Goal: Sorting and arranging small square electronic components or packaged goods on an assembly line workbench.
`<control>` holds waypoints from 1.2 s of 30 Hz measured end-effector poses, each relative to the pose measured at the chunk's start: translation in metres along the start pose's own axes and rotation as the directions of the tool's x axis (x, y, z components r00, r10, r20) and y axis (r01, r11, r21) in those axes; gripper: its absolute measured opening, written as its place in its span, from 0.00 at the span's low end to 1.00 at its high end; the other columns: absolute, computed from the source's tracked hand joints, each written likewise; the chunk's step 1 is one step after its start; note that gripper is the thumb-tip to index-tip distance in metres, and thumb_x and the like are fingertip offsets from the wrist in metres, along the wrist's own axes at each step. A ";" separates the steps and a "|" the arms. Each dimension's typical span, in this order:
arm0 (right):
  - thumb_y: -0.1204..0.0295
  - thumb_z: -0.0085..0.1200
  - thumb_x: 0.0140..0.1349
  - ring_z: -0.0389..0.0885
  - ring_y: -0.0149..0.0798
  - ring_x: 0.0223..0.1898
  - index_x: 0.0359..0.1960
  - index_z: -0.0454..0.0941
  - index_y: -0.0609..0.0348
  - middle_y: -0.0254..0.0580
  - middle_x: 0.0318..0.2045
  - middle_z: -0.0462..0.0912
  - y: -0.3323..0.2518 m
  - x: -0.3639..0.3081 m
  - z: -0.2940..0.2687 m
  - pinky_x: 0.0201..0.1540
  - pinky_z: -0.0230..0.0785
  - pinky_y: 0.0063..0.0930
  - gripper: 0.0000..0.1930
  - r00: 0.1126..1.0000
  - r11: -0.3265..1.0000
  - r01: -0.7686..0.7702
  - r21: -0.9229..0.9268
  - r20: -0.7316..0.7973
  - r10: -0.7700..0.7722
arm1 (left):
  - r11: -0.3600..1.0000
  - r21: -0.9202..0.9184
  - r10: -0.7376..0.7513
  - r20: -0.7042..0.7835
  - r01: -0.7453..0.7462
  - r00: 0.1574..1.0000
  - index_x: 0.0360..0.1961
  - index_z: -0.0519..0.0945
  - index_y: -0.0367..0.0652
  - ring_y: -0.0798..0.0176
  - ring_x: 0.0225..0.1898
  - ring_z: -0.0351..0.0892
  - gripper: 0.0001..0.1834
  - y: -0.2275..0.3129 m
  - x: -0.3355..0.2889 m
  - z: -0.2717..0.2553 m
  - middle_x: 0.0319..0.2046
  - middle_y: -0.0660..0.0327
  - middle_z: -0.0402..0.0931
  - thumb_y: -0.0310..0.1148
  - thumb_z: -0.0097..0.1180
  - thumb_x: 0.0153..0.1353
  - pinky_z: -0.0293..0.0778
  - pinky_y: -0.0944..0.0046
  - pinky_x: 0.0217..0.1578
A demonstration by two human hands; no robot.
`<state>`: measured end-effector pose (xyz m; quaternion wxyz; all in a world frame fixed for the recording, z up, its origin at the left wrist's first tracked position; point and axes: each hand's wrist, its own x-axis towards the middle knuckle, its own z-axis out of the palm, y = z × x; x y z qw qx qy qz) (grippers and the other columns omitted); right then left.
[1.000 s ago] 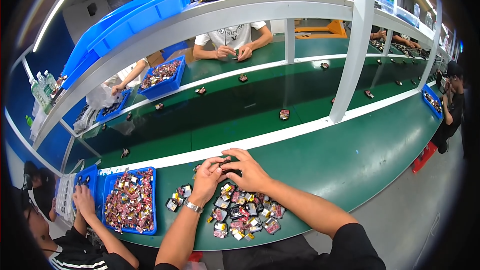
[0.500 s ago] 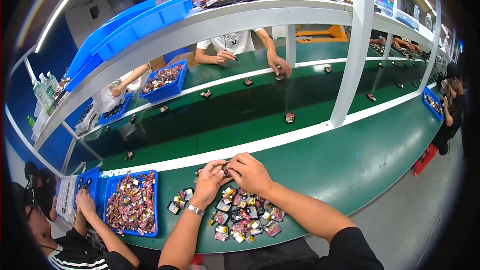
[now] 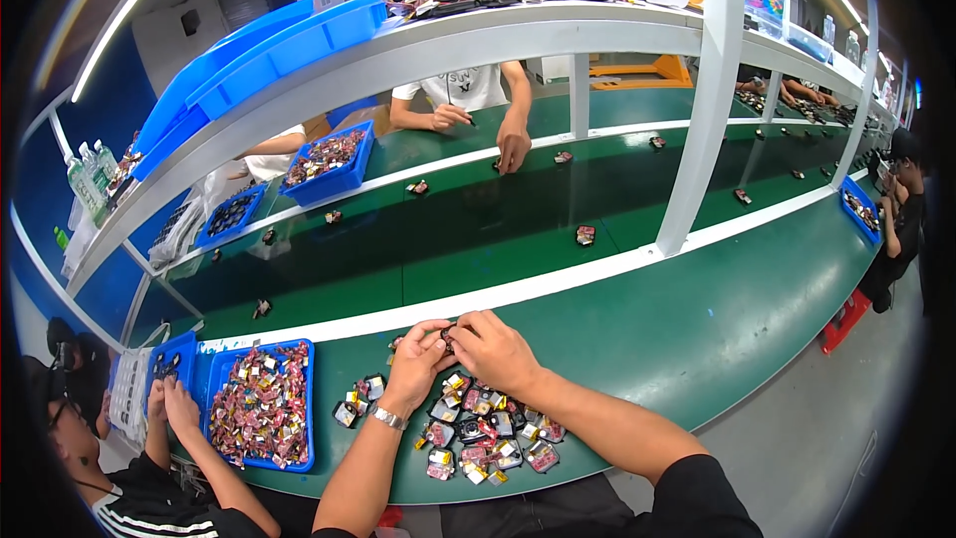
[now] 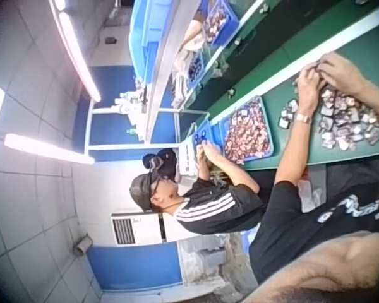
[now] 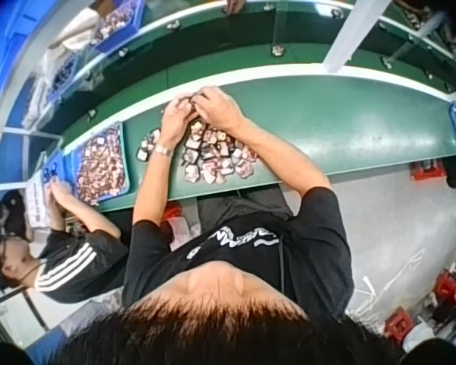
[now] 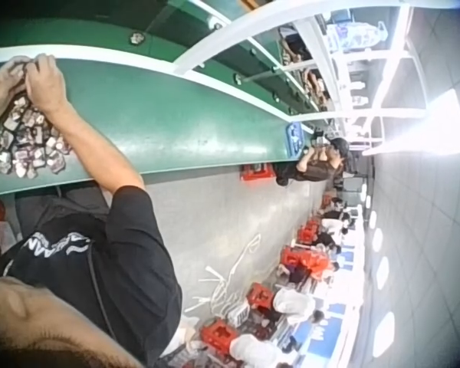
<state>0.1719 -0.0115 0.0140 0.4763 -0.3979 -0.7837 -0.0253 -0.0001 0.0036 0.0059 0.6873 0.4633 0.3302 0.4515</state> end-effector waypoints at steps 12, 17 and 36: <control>0.76 0.60 0.49 0.77 0.39 0.35 0.31 0.77 0.60 0.37 0.33 0.75 0.001 -0.001 -0.002 0.35 0.74 0.31 0.07 1.000 1.000 0.023 -0.021 -0.002 -0.023 | 1.000 0.001 0.009 0.007 -0.009 1.000 0.53 0.67 0.36 0.63 0.46 0.79 0.13 -0.005 0.001 0.001 0.45 0.56 0.78 0.21 0.45 0.68 0.79 0.60 0.50; 0.76 0.58 0.49 0.76 0.40 0.34 0.30 0.77 0.60 0.39 0.34 0.75 0.001 0.002 0.000 0.35 0.72 0.31 0.06 0.997 0.996 0.073 -0.051 -0.037 -0.075 | 1.000 0.019 0.006 -0.017 -0.006 1.000 0.53 0.68 0.39 0.64 0.47 0.79 0.13 0.000 -0.001 0.000 0.46 0.58 0.77 0.22 0.45 0.68 0.79 0.61 0.49; 0.74 0.58 0.48 0.79 0.53 0.38 0.31 0.79 0.59 0.47 0.37 0.81 0.048 0.033 0.003 0.42 0.72 0.40 0.08 0.984 0.973 -0.178 0.145 0.029 0.176 | 0.950 0.123 0.295 -0.067 -0.286 0.953 0.59 0.64 0.35 0.53 0.53 0.77 0.20 0.000 -0.001 -0.007 0.57 0.47 0.71 0.27 0.48 0.67 0.77 0.59 0.50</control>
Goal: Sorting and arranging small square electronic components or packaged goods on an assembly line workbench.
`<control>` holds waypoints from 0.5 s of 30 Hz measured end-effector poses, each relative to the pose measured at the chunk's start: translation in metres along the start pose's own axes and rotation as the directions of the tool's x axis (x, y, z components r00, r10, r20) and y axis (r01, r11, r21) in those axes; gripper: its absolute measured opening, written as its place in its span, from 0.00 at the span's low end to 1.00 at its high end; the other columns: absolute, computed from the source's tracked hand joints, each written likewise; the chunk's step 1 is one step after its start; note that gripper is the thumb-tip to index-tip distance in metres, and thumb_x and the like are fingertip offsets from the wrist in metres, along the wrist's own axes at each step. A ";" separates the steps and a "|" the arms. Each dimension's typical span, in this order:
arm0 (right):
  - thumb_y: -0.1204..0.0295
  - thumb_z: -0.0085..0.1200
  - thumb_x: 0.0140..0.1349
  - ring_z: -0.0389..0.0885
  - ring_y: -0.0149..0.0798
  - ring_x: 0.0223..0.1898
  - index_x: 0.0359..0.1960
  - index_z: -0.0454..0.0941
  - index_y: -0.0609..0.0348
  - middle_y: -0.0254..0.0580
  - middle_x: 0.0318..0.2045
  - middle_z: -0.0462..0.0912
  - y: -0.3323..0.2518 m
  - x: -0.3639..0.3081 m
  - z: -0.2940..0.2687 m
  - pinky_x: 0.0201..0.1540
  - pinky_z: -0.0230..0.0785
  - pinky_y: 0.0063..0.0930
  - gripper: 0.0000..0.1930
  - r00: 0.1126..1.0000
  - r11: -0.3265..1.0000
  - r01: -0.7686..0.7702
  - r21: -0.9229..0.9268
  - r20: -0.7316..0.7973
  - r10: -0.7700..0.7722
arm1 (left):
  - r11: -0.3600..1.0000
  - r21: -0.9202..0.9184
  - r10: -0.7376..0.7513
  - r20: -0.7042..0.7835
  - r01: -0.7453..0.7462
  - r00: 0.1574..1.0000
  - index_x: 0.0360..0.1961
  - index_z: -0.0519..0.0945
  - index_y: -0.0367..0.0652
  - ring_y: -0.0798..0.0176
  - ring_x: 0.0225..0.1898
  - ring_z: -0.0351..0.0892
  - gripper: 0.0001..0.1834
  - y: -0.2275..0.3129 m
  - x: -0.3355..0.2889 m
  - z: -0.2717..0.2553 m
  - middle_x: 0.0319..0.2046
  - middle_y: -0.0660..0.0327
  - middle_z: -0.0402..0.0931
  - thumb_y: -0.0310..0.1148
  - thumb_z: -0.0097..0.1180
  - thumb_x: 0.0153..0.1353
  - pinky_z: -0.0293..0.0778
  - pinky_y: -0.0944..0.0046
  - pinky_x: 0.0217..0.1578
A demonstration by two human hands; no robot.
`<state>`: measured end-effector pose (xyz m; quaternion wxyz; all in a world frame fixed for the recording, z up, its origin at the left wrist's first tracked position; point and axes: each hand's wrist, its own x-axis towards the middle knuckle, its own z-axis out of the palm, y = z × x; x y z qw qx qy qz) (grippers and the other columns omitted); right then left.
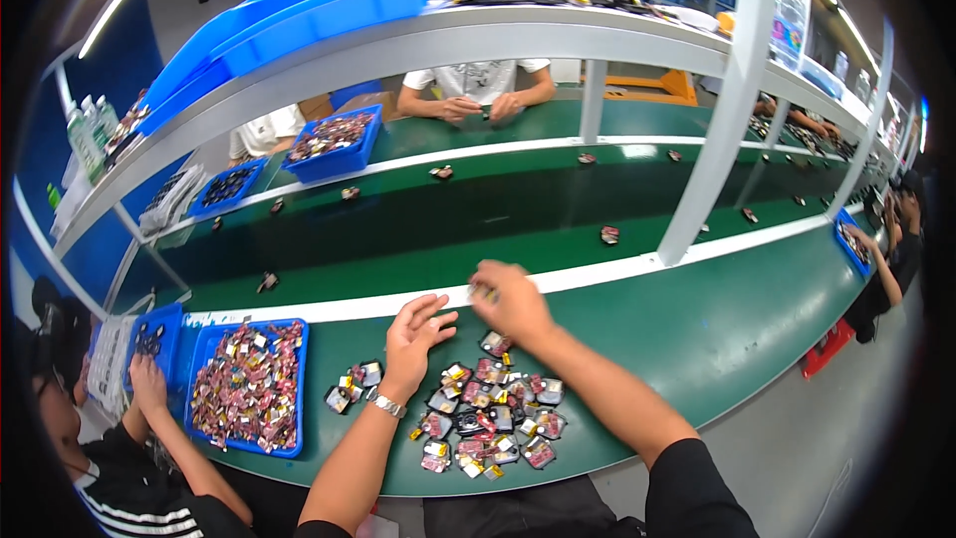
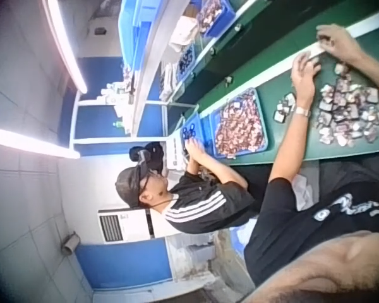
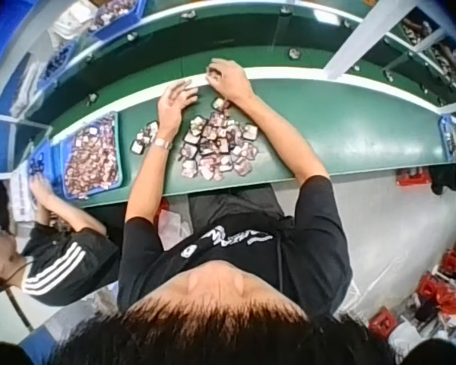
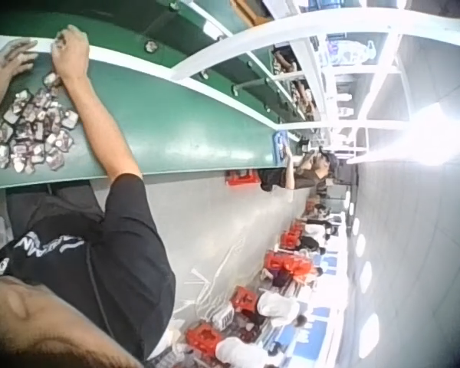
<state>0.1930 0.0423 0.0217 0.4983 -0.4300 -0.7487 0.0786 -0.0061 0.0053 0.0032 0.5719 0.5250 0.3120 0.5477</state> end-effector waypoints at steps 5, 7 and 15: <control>0.73 0.61 0.49 0.82 0.51 0.34 0.36 0.78 0.65 0.49 0.31 0.84 0.107 0.042 -0.004 0.40 0.75 0.39 0.12 0.964 0.925 -0.251 -0.286 -0.159 0.212 | 0.961 0.263 0.113 -0.092 -0.085 0.989 0.45 0.75 0.34 0.66 0.37 0.81 0.09 -0.009 0.006 -0.006 0.42 0.56 0.80 0.25 0.49 0.65 0.77 0.69 0.34; 0.69 0.63 0.51 0.81 0.52 0.33 0.37 0.78 0.66 0.49 0.31 0.84 0.115 0.044 -0.004 0.40 0.75 0.41 0.15 0.969 0.892 -0.239 -0.383 -0.147 0.197 | 0.955 0.290 0.107 -0.128 -0.066 0.986 0.42 0.77 0.35 0.69 0.32 0.80 0.08 -0.007 0.005 -0.005 0.37 0.58 0.81 0.25 0.50 0.65 0.76 0.70 0.31; 0.56 0.65 0.52 0.82 0.47 0.33 0.44 0.78 0.68 0.49 0.30 0.82 0.006 0.008 -0.056 0.38 0.73 0.37 0.27 0.698 0.834 -0.480 -0.271 0.457 0.551 | 0.842 0.532 0.131 -0.043 -0.088 0.990 0.38 0.79 0.35 0.74 0.27 0.77 0.06 -0.007 -0.003 -0.007 0.31 0.60 0.82 0.24 0.52 0.62 0.73 0.74 0.28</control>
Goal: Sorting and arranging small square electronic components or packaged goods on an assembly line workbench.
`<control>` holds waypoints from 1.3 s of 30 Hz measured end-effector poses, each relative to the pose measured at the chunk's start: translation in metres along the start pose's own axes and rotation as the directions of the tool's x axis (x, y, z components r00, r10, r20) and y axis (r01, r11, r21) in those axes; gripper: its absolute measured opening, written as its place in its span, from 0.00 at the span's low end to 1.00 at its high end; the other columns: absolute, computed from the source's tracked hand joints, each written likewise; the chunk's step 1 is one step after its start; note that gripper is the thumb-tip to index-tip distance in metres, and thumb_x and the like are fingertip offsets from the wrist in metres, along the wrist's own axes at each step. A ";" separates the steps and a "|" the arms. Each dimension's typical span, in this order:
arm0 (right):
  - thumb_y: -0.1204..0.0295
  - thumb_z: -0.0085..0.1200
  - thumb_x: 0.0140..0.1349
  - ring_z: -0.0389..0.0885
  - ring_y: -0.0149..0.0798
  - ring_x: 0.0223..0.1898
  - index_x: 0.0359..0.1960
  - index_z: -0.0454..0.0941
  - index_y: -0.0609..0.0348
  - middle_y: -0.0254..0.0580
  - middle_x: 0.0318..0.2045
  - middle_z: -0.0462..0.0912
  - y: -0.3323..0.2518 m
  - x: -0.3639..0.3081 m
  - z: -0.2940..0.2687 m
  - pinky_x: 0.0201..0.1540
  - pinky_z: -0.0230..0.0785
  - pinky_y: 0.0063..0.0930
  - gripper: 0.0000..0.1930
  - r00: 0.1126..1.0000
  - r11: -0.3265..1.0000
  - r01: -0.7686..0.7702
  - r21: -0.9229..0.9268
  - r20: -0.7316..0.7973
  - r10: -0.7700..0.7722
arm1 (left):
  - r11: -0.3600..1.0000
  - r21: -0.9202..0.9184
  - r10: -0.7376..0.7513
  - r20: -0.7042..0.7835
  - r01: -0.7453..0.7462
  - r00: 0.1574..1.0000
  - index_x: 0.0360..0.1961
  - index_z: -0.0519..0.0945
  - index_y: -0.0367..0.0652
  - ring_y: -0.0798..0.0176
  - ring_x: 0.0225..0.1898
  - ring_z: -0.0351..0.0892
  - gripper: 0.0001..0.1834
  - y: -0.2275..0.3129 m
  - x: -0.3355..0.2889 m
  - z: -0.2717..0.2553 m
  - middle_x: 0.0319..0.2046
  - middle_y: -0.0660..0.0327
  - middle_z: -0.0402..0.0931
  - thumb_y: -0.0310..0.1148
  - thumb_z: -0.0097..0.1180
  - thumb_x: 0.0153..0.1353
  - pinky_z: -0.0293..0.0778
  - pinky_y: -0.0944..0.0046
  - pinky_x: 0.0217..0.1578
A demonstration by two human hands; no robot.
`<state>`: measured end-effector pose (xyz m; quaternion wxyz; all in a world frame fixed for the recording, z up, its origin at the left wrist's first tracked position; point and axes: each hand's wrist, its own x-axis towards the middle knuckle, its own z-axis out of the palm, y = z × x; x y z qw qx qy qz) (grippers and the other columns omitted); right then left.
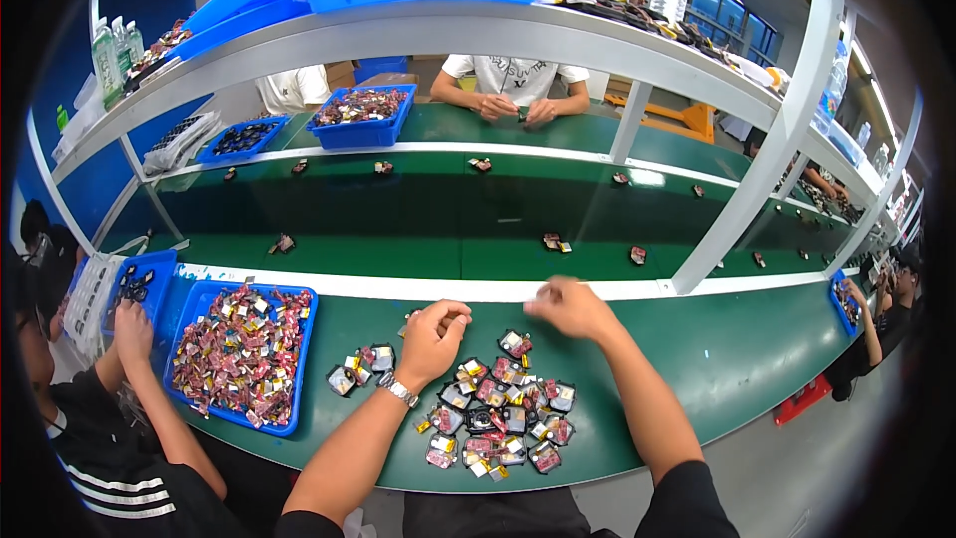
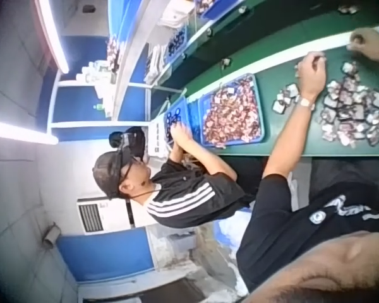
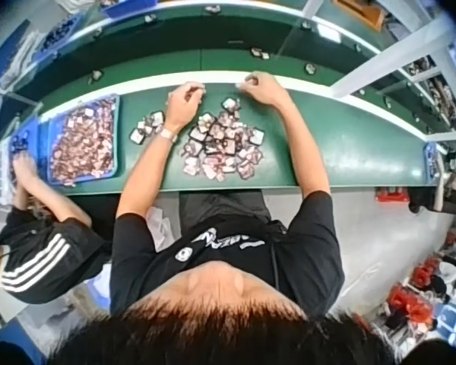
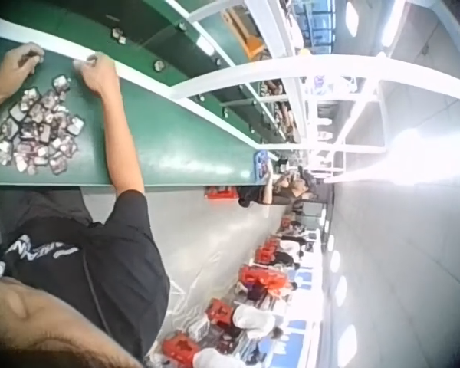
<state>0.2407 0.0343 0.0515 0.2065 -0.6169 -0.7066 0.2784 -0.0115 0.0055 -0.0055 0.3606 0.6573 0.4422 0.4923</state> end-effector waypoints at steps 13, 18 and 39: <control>0.72 0.65 0.51 0.83 0.46 0.36 0.41 0.73 0.63 0.48 0.33 0.83 -0.021 -0.051 0.034 0.43 0.74 0.34 0.17 0.979 0.971 0.191 0.143 0.042 -0.199 | 0.996 0.088 -0.019 0.216 0.000 0.976 0.45 0.79 0.36 0.68 0.29 0.81 0.13 0.025 -0.005 0.011 0.32 0.55 0.83 0.32 0.56 0.61 0.75 0.68 0.31; 0.75 0.65 0.51 0.83 0.49 0.36 0.47 0.68 0.62 0.49 0.32 0.84 -0.039 -0.038 0.030 0.41 0.74 0.36 0.23 0.943 0.923 0.314 0.220 0.035 -0.330 | 0.993 -0.037 -0.086 0.421 0.112 0.903 0.52 0.76 0.35 0.70 0.41 0.80 0.16 0.016 -0.002 0.004 0.42 0.58 0.81 0.29 0.55 0.64 0.76 0.69 0.42; 0.72 0.60 0.53 0.80 0.41 0.40 0.40 0.80 0.55 0.38 0.39 0.78 -0.039 -0.046 0.060 0.38 0.76 0.34 0.12 0.693 0.821 0.533 -0.203 -0.453 -0.561 | 0.740 -0.519 -0.166 0.476 0.428 0.864 0.62 0.65 0.36 0.62 0.53 0.76 0.24 0.025 0.000 0.007 0.57 0.55 0.69 0.17 0.45 0.64 0.77 0.61 0.54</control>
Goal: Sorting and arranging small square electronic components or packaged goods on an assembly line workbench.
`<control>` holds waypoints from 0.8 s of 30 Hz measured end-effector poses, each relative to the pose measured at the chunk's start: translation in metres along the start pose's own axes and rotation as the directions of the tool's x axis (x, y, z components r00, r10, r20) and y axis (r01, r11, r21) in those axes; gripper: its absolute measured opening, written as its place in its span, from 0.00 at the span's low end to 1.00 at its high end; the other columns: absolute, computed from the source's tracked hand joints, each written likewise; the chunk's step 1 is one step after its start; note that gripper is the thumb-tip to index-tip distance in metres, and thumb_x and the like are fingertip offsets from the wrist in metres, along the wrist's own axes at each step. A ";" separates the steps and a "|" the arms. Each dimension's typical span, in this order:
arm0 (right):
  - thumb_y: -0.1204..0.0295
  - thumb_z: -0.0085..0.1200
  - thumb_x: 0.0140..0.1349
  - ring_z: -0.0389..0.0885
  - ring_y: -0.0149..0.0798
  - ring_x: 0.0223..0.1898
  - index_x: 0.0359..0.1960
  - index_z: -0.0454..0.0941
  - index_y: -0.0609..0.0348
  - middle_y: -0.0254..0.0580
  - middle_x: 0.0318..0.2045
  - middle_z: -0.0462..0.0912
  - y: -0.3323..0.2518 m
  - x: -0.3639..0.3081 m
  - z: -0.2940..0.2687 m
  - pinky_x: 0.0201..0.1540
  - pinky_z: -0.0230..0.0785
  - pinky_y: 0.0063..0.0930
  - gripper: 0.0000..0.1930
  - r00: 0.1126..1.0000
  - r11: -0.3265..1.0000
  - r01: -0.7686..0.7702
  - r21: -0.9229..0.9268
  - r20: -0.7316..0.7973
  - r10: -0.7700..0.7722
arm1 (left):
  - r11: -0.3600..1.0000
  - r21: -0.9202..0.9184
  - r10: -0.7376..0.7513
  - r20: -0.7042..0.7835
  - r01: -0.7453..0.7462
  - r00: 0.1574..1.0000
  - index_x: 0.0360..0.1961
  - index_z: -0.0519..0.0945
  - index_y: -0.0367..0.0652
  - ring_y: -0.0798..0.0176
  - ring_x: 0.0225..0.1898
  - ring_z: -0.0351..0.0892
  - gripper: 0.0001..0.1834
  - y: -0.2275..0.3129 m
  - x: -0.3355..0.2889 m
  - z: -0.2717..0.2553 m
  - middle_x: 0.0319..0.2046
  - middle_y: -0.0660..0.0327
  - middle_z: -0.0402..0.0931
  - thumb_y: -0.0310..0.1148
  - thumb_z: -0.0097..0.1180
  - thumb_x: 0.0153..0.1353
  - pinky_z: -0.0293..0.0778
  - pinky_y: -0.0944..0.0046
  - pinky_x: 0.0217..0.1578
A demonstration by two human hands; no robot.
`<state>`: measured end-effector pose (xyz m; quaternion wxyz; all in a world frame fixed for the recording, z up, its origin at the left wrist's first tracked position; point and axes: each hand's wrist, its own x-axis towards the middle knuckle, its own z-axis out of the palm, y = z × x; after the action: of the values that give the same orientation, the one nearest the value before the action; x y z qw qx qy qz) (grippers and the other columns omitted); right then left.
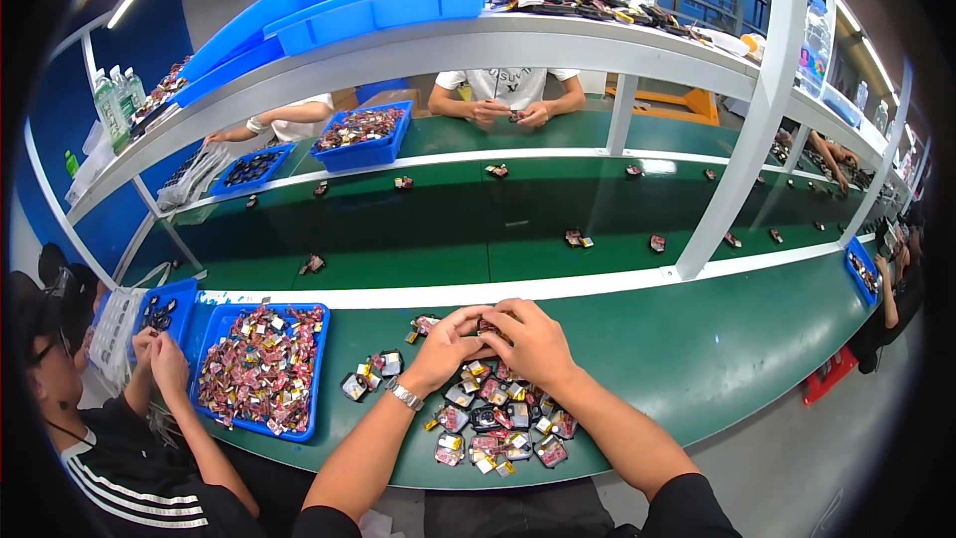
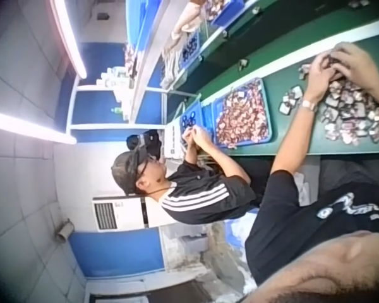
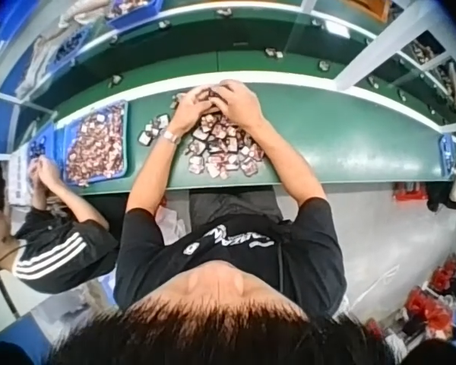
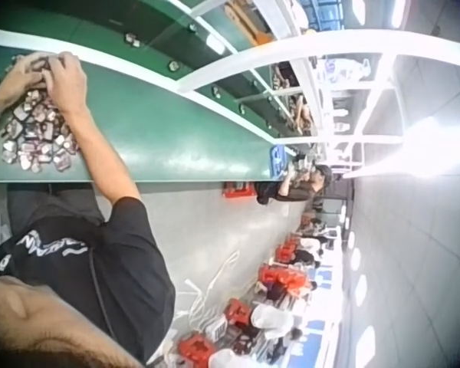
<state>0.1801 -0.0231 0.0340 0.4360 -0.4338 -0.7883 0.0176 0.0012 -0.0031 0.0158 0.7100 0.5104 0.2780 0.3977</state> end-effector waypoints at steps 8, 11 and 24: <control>0.76 0.60 0.51 0.78 0.42 0.42 0.35 0.78 0.57 0.37 0.40 0.77 0.015 0.001 -0.007 0.41 0.75 0.35 0.09 0.991 0.995 0.082 0.063 0.102 -0.088 | 1.000 -0.011 -0.008 0.020 0.009 1.000 0.62 0.64 0.37 0.62 0.55 0.74 0.23 -0.003 0.000 -0.002 0.59 0.55 0.68 0.18 0.45 0.64 0.75 0.59 0.57; 0.76 0.60 0.50 0.76 0.43 0.45 0.34 0.78 0.57 0.39 0.42 0.76 0.016 0.002 -0.011 0.45 0.73 0.36 0.08 0.983 0.991 0.064 0.117 0.165 -0.083 | 1.000 -0.010 -0.003 0.020 0.003 1.000 0.62 0.64 0.37 0.62 0.55 0.74 0.23 -0.002 0.000 -0.001 0.59 0.55 0.68 0.18 0.46 0.64 0.76 0.59 0.56; 0.70 0.60 0.57 0.73 0.45 0.54 0.35 0.82 0.58 0.41 0.50 0.75 0.030 -0.002 -0.003 0.56 0.67 0.36 0.07 0.966 0.948 -0.141 0.285 0.249 0.069 | 1.000 0.008 0.001 -0.013 -0.001 1.000 0.54 0.67 0.36 0.59 0.53 0.75 0.15 -0.008 0.002 -0.008 0.52 0.54 0.71 0.24 0.47 0.67 0.77 0.55 0.55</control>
<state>0.2027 -0.0073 0.0223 0.3985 -0.3987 -0.7983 0.2120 -0.0022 0.0013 0.0059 0.7060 0.5105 0.2841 0.4003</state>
